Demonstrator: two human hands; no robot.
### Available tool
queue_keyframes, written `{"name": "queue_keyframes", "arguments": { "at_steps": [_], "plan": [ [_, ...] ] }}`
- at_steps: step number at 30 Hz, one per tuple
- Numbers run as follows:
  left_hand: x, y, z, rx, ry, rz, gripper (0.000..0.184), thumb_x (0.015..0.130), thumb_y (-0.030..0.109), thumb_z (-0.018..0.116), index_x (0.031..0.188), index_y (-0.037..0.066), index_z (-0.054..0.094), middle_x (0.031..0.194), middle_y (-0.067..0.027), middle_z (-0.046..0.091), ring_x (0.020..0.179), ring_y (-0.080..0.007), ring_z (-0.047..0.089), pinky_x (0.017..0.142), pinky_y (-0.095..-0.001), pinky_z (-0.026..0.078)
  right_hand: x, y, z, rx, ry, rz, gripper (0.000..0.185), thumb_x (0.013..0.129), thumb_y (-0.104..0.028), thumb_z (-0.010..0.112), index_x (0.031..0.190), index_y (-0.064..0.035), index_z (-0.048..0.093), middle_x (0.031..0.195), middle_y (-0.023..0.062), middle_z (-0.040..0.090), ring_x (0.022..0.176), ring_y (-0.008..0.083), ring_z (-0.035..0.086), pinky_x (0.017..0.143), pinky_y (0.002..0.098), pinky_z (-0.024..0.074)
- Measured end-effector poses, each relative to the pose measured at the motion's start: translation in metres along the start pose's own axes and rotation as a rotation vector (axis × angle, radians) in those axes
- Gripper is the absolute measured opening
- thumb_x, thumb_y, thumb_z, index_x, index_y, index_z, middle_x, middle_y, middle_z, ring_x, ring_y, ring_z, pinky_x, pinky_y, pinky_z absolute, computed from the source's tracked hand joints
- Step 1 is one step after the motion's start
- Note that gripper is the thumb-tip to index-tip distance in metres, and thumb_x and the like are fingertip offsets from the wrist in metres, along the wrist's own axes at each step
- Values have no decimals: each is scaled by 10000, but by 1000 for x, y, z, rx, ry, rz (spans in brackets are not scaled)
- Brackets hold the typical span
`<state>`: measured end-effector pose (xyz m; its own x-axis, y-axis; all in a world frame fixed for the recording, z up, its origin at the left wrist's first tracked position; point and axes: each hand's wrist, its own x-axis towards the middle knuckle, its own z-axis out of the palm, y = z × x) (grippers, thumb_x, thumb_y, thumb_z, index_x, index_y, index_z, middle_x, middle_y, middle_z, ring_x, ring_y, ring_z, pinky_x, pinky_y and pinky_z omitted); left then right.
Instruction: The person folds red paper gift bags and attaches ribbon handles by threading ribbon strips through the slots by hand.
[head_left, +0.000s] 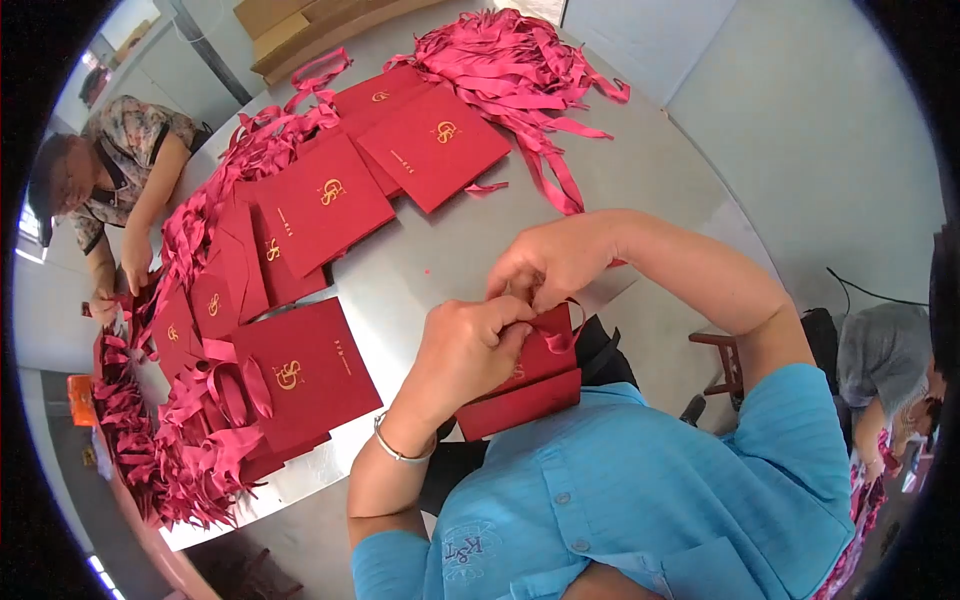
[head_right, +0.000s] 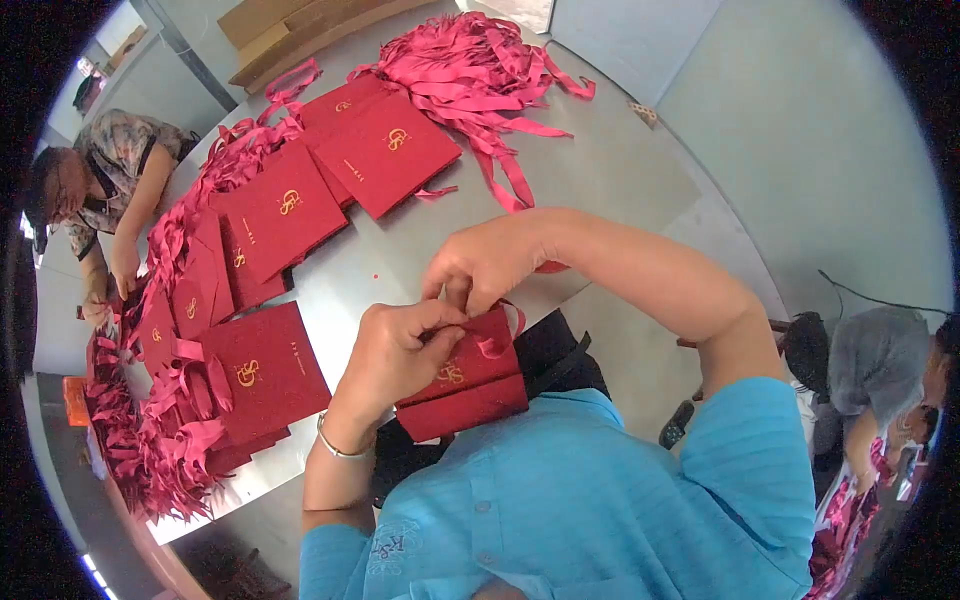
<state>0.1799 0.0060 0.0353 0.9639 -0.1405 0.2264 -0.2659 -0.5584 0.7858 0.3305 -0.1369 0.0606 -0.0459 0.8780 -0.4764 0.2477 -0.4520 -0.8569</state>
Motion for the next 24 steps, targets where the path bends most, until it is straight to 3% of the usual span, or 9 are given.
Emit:
{"name": "queue_keyframes", "arguments": {
  "at_steps": [5,13,24],
  "plan": [
    [1,2,-1,-9,-5,13,120,753,8,713,866,48,707,661,-133,666,610,-217,685,557,-298,515,1,-2,-4,10,-56,84,462,742,55,630,1198,8,575,942,92,693,819,122,635,711,262,492],
    [2,-2,-2,-243,-57,17,112,778,-71,674,860,4,684,693,-92,666,637,-114,634,583,-251,495,10,14,-2,254,-43,37,480,637,29,677,1106,45,580,894,93,681,702,120,600,552,235,436],
    [5,2,-9,-147,-34,47,140,767,-84,681,886,-10,693,709,-85,674,666,-107,640,610,-232,505,8,10,3,388,107,29,416,596,75,653,1003,46,574,811,108,673,691,136,612,559,240,419]
  ]
}}
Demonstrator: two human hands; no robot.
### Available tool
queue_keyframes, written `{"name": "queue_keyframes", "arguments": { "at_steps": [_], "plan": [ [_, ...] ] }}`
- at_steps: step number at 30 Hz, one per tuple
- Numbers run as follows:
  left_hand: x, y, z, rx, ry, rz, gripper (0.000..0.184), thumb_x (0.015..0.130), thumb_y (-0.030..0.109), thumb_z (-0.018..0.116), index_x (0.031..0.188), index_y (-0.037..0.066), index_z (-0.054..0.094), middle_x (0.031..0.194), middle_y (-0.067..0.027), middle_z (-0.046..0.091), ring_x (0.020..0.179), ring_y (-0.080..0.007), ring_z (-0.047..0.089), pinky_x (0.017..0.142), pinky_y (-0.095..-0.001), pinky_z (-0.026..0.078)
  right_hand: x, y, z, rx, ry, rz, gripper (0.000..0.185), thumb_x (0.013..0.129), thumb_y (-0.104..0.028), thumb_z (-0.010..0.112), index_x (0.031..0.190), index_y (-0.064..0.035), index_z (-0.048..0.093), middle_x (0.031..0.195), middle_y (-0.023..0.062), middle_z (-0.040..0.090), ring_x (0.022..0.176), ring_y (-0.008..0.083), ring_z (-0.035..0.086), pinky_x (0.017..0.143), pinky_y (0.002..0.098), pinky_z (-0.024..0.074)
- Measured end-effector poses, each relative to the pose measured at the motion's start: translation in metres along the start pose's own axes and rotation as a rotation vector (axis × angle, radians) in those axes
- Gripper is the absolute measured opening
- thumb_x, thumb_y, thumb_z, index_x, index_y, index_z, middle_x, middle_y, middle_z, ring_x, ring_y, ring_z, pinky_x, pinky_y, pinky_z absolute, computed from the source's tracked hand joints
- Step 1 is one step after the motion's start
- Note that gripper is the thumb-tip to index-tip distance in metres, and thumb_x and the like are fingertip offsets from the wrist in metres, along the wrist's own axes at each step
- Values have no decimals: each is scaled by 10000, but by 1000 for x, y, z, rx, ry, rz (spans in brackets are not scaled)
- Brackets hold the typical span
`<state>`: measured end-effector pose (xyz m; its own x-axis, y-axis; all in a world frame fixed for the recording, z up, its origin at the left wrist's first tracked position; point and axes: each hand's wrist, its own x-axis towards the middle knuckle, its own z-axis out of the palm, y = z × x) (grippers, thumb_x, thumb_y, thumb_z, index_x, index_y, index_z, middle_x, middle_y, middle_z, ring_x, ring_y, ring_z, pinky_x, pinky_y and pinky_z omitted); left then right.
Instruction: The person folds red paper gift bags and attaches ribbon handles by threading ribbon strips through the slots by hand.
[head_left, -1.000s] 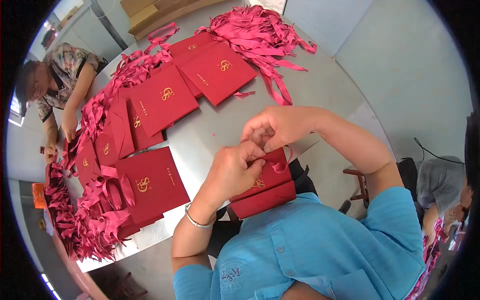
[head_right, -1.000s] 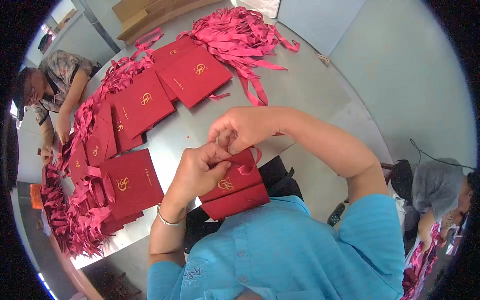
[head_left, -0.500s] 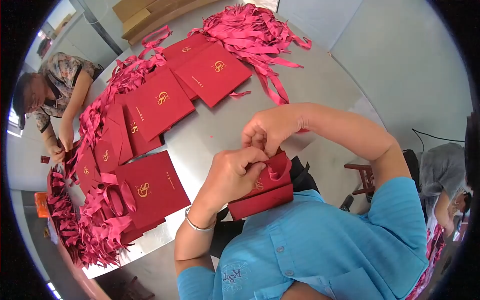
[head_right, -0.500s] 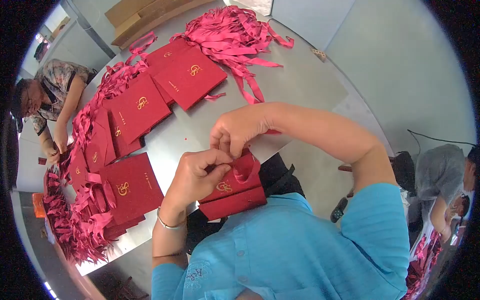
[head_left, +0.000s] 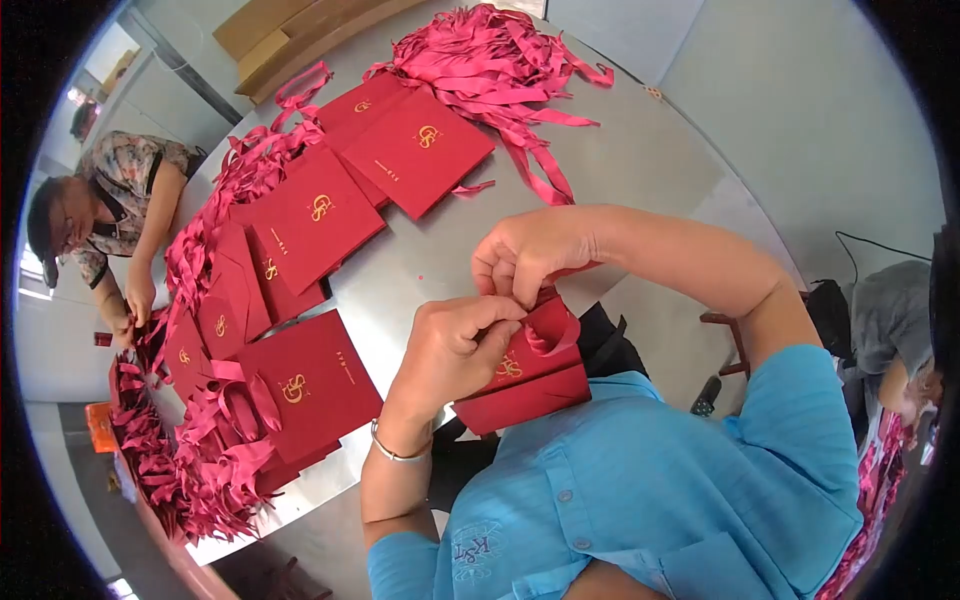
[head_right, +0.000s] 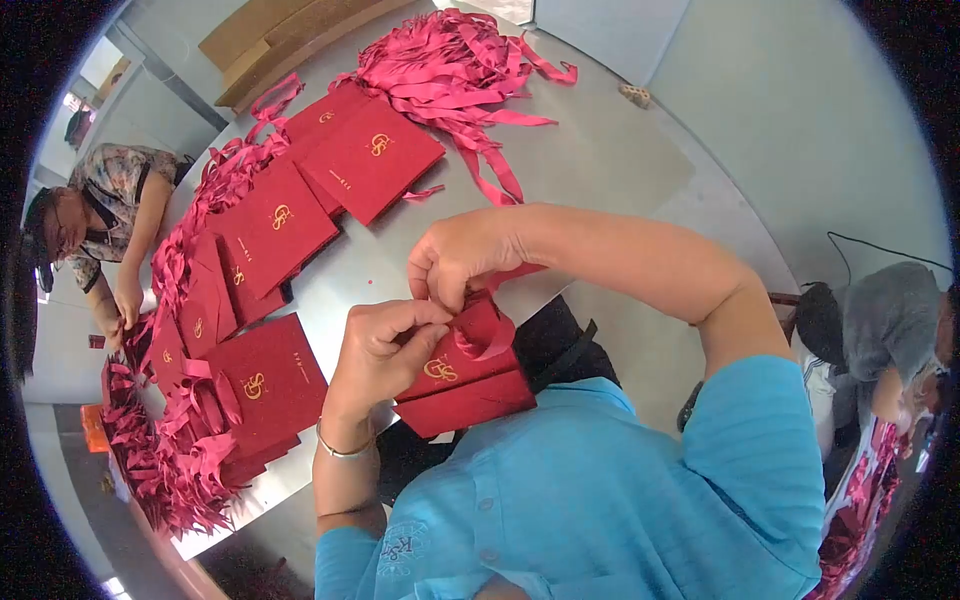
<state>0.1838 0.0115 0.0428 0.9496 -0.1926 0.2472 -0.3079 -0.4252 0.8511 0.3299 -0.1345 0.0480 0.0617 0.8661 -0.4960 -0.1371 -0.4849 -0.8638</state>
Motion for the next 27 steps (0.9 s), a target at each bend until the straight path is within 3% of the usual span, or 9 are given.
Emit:
{"name": "queue_keyframes", "arguments": {
  "at_steps": [2,4,5,7,14,20,22,26,27],
  "plan": [
    [1,-5,2,-1,18,9,141,768,-85,680,889,-13,693,713,-83,677,670,-105,641,614,-231,507,1,2,-2,23,12,-12,402,596,70,655,988,42,574,808,108,674,680,133,609,550,238,412],
    [1,-10,3,-58,73,-6,156,727,-39,704,853,51,685,710,-123,661,620,-250,663,549,-306,506,-1,-1,-3,45,47,-11,372,595,63,658,955,29,571,803,103,674,665,119,598,535,228,397],
    [1,-11,3,-55,73,-6,156,727,-39,704,853,51,685,710,-123,661,620,-250,663,549,-306,506,1,0,-5,44,47,-13,372,595,63,658,955,29,571,803,103,674,665,119,598,535,228,397],
    [1,-13,1,-19,46,5,126,775,-81,673,884,-19,688,735,-73,687,677,-97,639,621,-234,511,5,6,-9,75,3,-35,352,610,44,665,946,21,566,804,97,676,649,108,585,529,219,388],
    [1,-15,9,-29,-40,31,112,790,-70,667,886,-16,683,740,-51,682,673,-61,601,602,-214,487,10,8,-22,32,123,-52,335,665,1,659,983,9,557,800,64,655,670,99,582,534,216,396],
    [3,-33,9,-113,-35,-88,106,816,-59,652,915,-25,670,764,-10,675,691,-39,578,600,-203,472,18,8,-46,-54,391,-156,326,728,-36,660,1034,5,558,830,58,649,700,98,592,573,225,447],
    [5,-41,9,-123,-20,-289,97,827,-50,643,917,-26,669,772,-14,675,689,-44,579,613,-205,474,26,13,-50,-174,468,-197,376,716,-57,686,1059,44,569,867,76,654,716,120,611,599,256,501],
    [8,-55,9,-43,-50,-380,88,835,-33,643,919,-29,671,776,-23,677,695,-51,587,625,-214,481,34,29,-45,-246,581,-344,340,763,-62,660,1078,31,573,899,100,666,730,134,618,643,273,515],
    [9,-56,9,-47,-41,-394,90,836,-26,646,921,-29,672,781,-25,680,698,-55,590,628,-219,484,33,31,-39,-358,701,-456,294,795,-46,649,1075,14,582,889,69,661,730,110,609,642,258,499]
  ]
}}
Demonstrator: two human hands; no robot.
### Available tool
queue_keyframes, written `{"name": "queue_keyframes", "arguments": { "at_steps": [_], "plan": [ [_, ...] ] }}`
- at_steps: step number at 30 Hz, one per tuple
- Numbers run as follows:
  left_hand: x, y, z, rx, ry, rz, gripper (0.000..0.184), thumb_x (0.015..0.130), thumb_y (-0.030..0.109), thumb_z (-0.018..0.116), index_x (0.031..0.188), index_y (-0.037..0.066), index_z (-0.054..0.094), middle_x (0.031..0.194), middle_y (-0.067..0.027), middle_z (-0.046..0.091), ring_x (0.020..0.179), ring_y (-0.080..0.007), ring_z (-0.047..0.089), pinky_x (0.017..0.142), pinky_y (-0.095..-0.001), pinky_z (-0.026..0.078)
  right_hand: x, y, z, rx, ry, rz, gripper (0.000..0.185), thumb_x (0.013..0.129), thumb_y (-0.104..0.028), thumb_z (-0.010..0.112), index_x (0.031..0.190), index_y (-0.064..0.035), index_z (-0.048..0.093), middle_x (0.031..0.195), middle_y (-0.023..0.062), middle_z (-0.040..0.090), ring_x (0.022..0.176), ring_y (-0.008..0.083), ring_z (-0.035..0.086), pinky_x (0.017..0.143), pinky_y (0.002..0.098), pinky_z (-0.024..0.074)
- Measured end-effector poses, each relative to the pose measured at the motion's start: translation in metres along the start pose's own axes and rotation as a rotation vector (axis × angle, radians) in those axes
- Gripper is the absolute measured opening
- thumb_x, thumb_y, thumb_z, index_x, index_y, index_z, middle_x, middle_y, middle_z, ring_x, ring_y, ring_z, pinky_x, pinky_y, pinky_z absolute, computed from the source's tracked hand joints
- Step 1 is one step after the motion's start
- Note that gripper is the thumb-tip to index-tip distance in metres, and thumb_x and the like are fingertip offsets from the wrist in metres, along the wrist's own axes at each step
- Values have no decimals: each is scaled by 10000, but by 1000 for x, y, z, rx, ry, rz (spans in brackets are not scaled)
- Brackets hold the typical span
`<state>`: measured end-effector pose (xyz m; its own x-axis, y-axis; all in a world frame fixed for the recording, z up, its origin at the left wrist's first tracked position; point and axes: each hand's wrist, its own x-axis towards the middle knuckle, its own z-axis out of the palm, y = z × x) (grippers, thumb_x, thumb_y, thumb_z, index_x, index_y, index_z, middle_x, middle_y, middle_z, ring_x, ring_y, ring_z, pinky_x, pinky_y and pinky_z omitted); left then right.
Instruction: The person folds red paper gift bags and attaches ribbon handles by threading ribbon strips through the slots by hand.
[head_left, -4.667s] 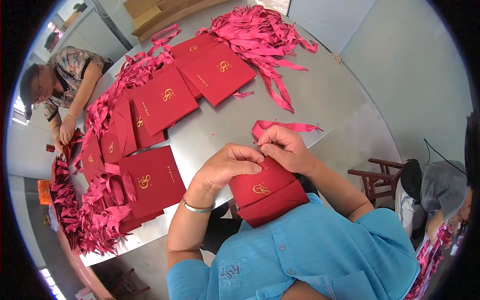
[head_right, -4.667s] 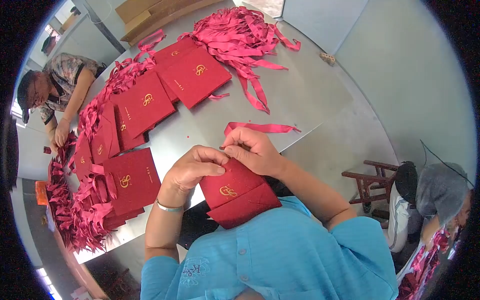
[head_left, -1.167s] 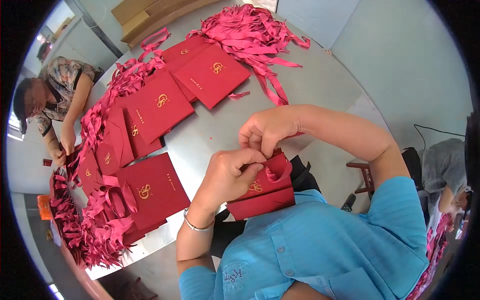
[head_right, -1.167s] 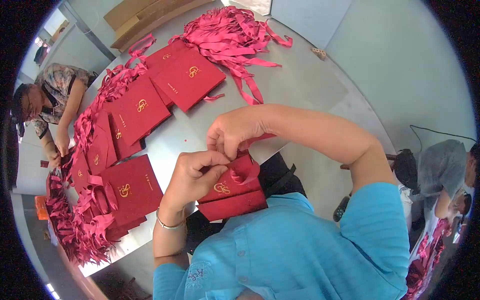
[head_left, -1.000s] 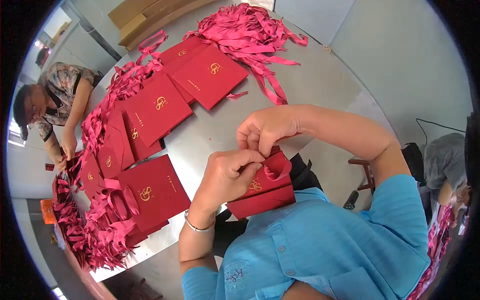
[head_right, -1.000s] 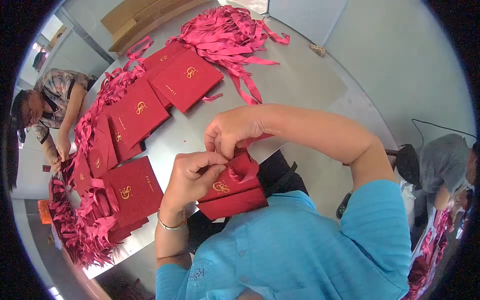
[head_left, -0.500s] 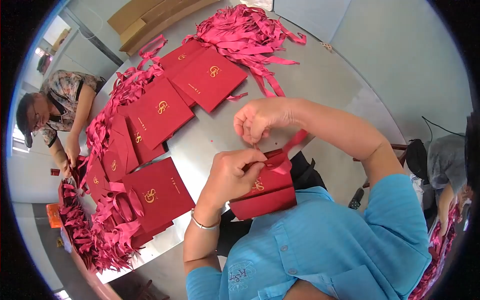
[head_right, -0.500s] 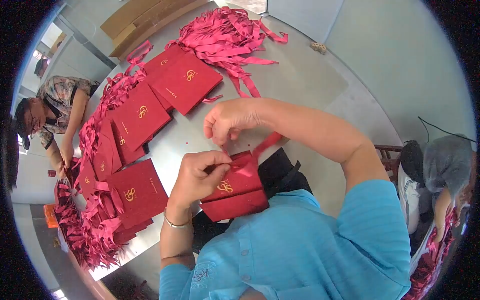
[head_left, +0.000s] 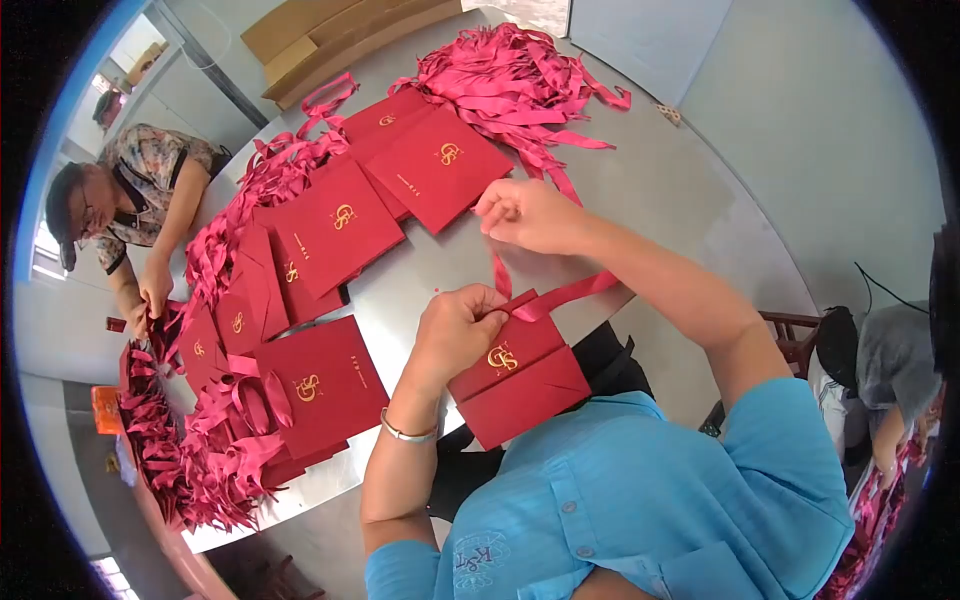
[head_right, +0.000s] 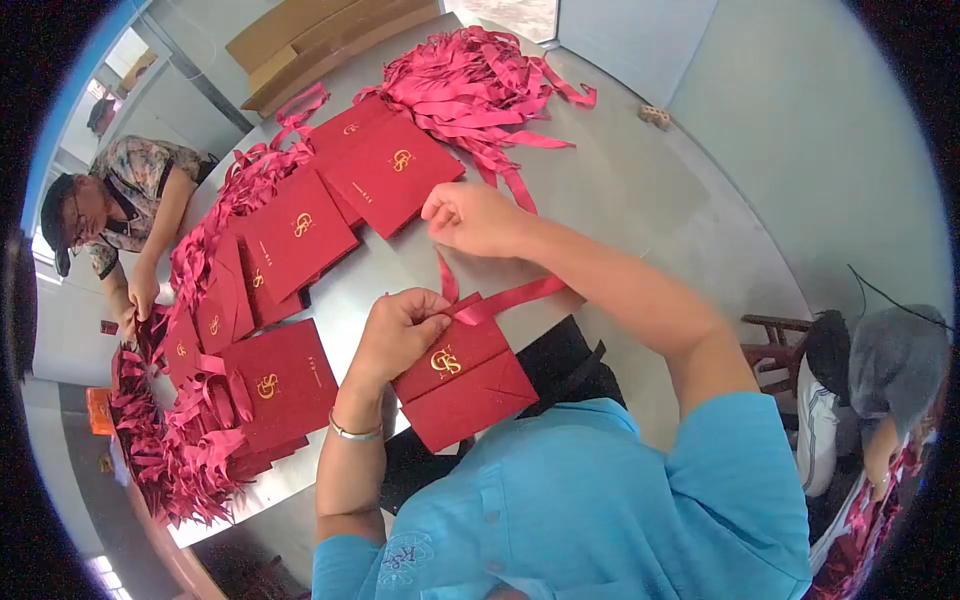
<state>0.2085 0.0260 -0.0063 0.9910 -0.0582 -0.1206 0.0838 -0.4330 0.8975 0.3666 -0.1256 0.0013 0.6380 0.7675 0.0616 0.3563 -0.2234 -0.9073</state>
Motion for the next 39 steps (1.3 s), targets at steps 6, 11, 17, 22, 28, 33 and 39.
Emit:
{"name": "queue_keyframes", "arguments": {
  "at_steps": [6,11,17,22,28,33,39],
  "plan": [
    [0,0,2,4,21,-29,99,834,-4,660,930,-25,673,797,-38,693,716,-70,609,645,-228,493,-52,-9,1,-80,142,-13,205,827,-79,654,1023,-17,649,867,74,681,748,130,629,680,284,504],
    [-1,5,2,83,41,-25,115,826,9,669,939,-16,672,789,-47,697,714,-79,619,649,-238,498,-48,-8,7,-142,148,139,212,817,-224,667,889,-27,700,783,123,693,723,229,669,686,343,524],
    [-1,2,0,86,41,6,97,825,9,663,919,-11,673,779,-42,694,701,-74,615,643,-236,494,-6,-33,27,-739,18,211,281,767,-319,675,762,-39,697,696,170,652,684,324,649,625,408,499],
    [2,-8,3,-45,37,26,73,827,-2,659,899,-12,673,768,-23,684,689,-65,600,631,-228,488,0,-13,35,-588,195,119,278,714,-327,685,668,-53,696,729,195,658,753,354,662,667,465,516],
    [3,-11,5,-12,48,12,122,785,111,685,889,48,694,788,-105,704,708,-234,675,664,-335,506,-5,-43,27,-781,-6,170,232,721,-246,659,685,-19,691,733,211,659,766,371,665,688,448,534],
    [1,-5,3,-30,43,26,99,804,45,672,897,12,683,782,-66,695,696,-149,633,641,-281,495,-1,-34,32,-705,51,144,238,725,-242,660,710,-6,678,698,229,629,736,395,639,683,474,510],
    [3,-5,0,-72,25,19,81,823,-29,650,902,-28,672,776,-27,683,693,-63,598,626,-221,489,6,-17,40,-614,124,104,208,738,-199,638,752,6,673,791,242,652,788,396,655,723,483,520]
  ]
}}
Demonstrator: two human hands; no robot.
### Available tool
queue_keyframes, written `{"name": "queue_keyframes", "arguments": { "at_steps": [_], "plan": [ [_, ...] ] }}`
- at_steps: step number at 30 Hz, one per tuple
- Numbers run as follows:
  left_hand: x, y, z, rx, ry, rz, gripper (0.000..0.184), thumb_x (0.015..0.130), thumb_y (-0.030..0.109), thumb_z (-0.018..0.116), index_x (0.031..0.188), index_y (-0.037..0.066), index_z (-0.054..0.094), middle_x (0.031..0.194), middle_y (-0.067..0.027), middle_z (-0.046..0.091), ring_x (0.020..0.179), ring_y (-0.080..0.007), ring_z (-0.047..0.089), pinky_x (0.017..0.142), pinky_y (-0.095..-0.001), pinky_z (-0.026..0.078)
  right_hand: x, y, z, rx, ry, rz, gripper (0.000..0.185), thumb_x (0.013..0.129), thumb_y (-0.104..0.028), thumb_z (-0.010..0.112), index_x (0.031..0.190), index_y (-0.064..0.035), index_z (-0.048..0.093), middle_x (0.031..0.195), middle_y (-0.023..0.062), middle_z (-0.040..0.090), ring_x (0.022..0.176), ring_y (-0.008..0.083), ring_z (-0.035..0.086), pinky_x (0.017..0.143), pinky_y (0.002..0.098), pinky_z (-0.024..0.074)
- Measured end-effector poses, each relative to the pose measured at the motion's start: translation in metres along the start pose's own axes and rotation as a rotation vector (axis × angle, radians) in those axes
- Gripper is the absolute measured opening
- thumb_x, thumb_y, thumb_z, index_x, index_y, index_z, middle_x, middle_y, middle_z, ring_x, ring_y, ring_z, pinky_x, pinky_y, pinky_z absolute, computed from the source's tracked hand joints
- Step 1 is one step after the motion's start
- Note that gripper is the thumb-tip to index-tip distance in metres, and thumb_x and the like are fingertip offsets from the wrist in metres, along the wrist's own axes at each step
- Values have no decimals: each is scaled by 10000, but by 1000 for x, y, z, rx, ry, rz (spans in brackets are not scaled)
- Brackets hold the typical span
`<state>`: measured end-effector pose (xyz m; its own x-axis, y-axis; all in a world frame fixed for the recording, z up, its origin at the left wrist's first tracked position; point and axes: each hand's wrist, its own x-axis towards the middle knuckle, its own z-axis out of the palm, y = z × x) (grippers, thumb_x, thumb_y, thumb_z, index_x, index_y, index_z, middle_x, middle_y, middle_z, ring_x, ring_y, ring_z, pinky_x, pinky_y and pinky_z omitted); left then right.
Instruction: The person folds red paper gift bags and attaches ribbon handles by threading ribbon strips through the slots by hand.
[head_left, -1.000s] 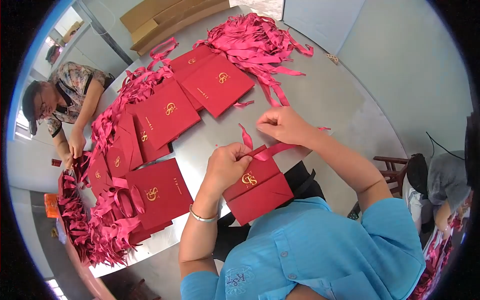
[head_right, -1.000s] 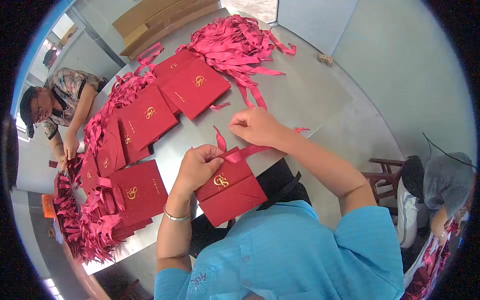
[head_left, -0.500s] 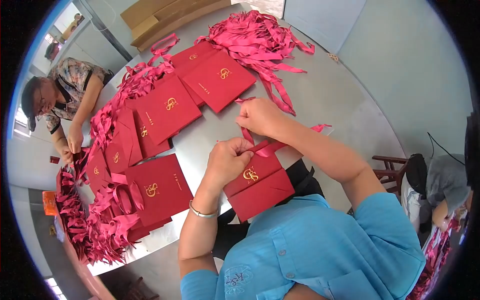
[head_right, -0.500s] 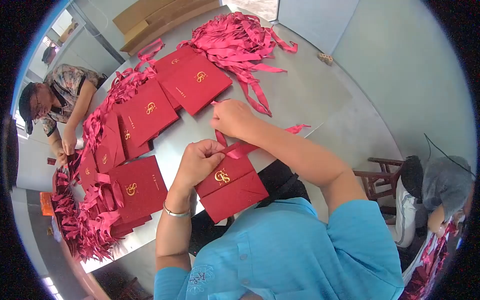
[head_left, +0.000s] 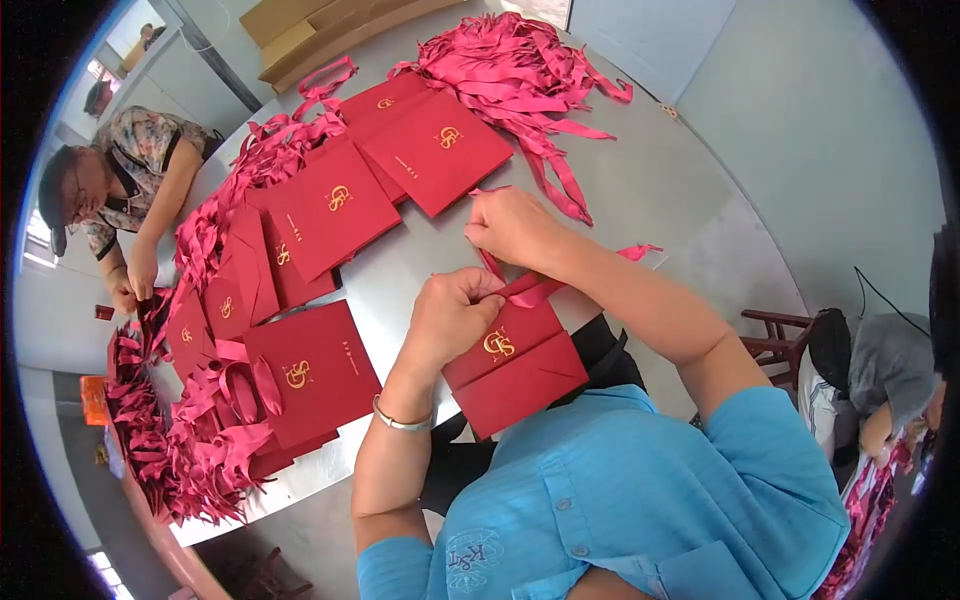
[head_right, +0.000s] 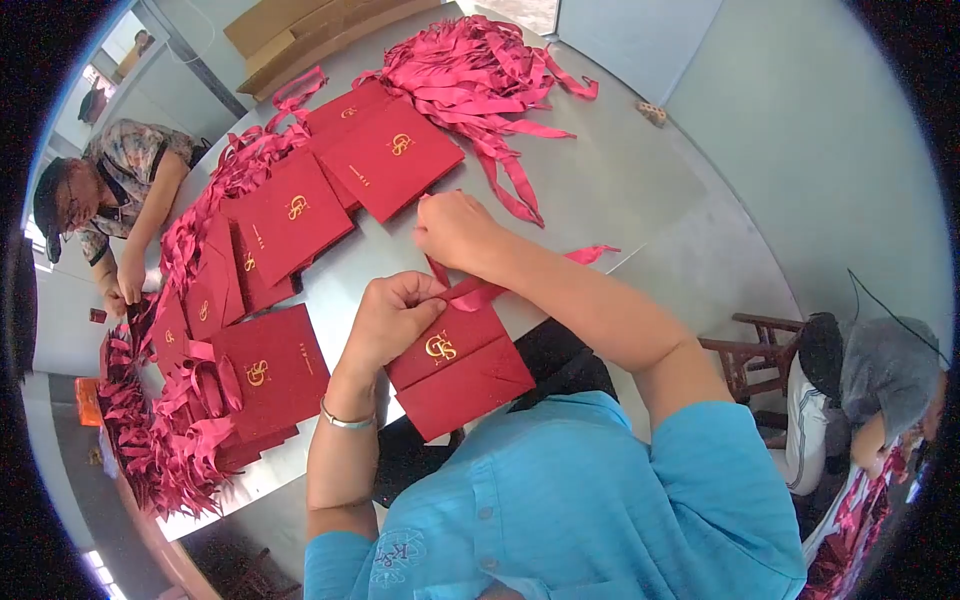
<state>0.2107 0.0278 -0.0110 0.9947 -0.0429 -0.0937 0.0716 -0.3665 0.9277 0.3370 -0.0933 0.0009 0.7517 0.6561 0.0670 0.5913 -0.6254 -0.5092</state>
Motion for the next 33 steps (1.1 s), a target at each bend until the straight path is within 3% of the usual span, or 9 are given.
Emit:
{"name": "queue_keyframes", "arguments": {
  "at_steps": [8,11,16,20,23,25,29,31,33],
  "plan": [
    [0,-3,-1,-17,-10,-26,85,814,-28,654,897,-27,673,777,-31,683,698,-68,606,629,-225,495,-5,11,8,134,214,-85,182,797,-195,682,809,-14,676,702,152,662,628,335,635,604,416,493],
    [0,1,2,87,18,-26,89,810,-13,661,897,-28,674,773,-36,688,702,-73,614,636,-229,497,-36,13,-23,319,164,11,209,820,-218,691,889,-21,675,770,113,671,668,268,637,630,367,504],
    [-2,8,0,124,47,-50,99,807,31,670,897,-12,678,765,-47,696,700,-81,627,638,-239,496,-100,44,-58,94,58,-420,213,770,-161,739,919,-36,652,996,106,623,940,253,598,773,353,488],
    [-2,7,1,133,53,-33,109,801,35,671,901,-4,680,766,-50,696,699,-87,632,643,-245,497,-111,51,-60,93,52,-477,174,752,-105,741,868,-35,631,1021,116,618,982,273,580,802,375,477],
    [-5,12,0,126,38,-37,113,794,30,671,902,-3,678,763,-41,697,708,-87,636,658,-247,499,-102,43,-73,180,-6,-413,127,798,-86,718,844,-40,609,942,82,639,887,200,614,717,337,488],
    [-5,10,3,94,103,-2,149,787,19,669,934,11,691,777,-39,705,722,-83,642,675,-242,499,-99,20,-94,628,-316,117,87,844,-80,689,884,-45,622,835,33,646,754,103,613,619,269,475],
    [-6,16,0,54,31,-11,220,789,29,676,1005,40,708,797,-45,716,733,-81,647,692,-238,499,-92,-11,-112,886,-365,67,85,871,-81,669,933,-35,633,756,-5,632,651,38,575,553,213,444],
    [-6,13,1,85,35,-21,244,797,110,669,1033,135,726,818,-59,725,739,-169,688,702,-289,514,-86,-13,-114,939,-437,49,145,866,-100,680,976,-15,640,766,12,636,636,46,576,565,217,455],
    [-7,16,0,112,51,-25,240,802,119,676,1035,141,729,810,-65,724,728,-169,688,698,-289,515,-85,-17,-117,1011,-423,7,165,866,-100,679,997,-8,639,780,25,645,640,57,582,567,224,457]
  ]
}}
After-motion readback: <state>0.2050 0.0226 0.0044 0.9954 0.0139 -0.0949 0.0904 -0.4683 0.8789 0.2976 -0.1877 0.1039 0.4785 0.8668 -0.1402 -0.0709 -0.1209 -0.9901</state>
